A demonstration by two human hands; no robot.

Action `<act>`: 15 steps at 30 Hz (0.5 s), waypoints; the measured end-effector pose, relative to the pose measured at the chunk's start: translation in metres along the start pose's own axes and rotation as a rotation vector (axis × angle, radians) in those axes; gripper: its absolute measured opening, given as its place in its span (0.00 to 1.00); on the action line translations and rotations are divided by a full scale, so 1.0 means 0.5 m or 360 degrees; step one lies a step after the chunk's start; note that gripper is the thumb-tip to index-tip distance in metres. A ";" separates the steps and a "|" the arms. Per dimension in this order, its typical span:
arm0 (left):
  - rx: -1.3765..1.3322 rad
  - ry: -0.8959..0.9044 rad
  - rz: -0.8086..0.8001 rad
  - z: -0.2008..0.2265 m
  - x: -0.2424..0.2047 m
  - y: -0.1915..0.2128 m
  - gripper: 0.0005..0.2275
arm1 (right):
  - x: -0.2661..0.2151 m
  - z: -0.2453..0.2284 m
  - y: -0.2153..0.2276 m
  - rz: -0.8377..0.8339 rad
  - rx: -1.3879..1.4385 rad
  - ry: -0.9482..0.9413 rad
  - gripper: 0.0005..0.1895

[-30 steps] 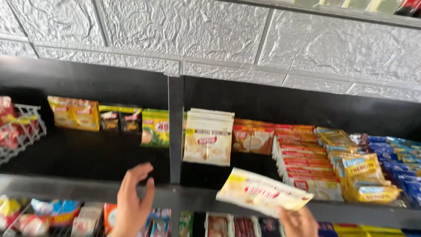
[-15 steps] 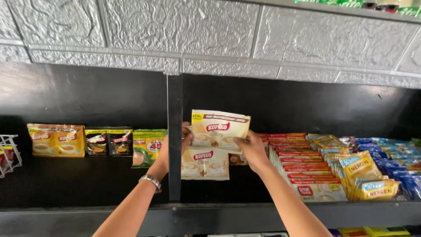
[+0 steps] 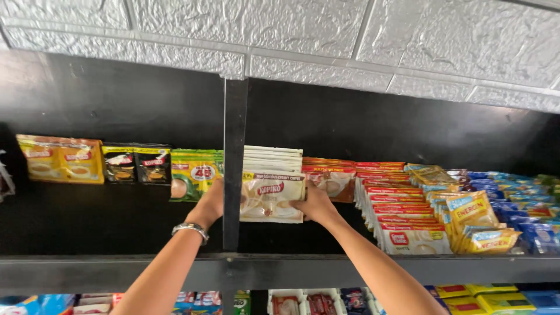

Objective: The person takes packets of instant coffee and tea from a cardboard box and places them onto a store shelf. They repeatedly reach into the box, grab packets, and arrange them in rows on the shelf, organizing the products by type.

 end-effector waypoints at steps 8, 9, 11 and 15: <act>-0.0166 0.0133 0.0132 -0.068 -0.027 -0.019 0.16 | 0.018 0.019 -0.024 0.0079 -0.0454 0.0193 0.33; -0.0026 0.0015 0.0150 -0.049 -0.028 -0.016 0.15 | 0.017 0.042 -0.035 -0.0051 -0.0356 -0.0038 0.31; 0.0107 -0.0103 0.0168 0.013 -0.042 -0.003 0.15 | 0.028 0.100 -0.056 -0.0183 -0.0264 -0.0271 0.31; -0.0314 0.0140 -0.0067 0.006 -0.054 -0.039 0.21 | 0.012 0.022 -0.044 -0.0128 -0.0281 0.0135 0.28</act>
Point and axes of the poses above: each hand's wrist, its own x-axis towards the middle knuckle, its own y-axis out of the back of the hand, z = x × y, the point moved 10 cm from there along x, towards the middle knuckle, and after that the axes turned 8 degrees about -z, right-handed, at the moved point
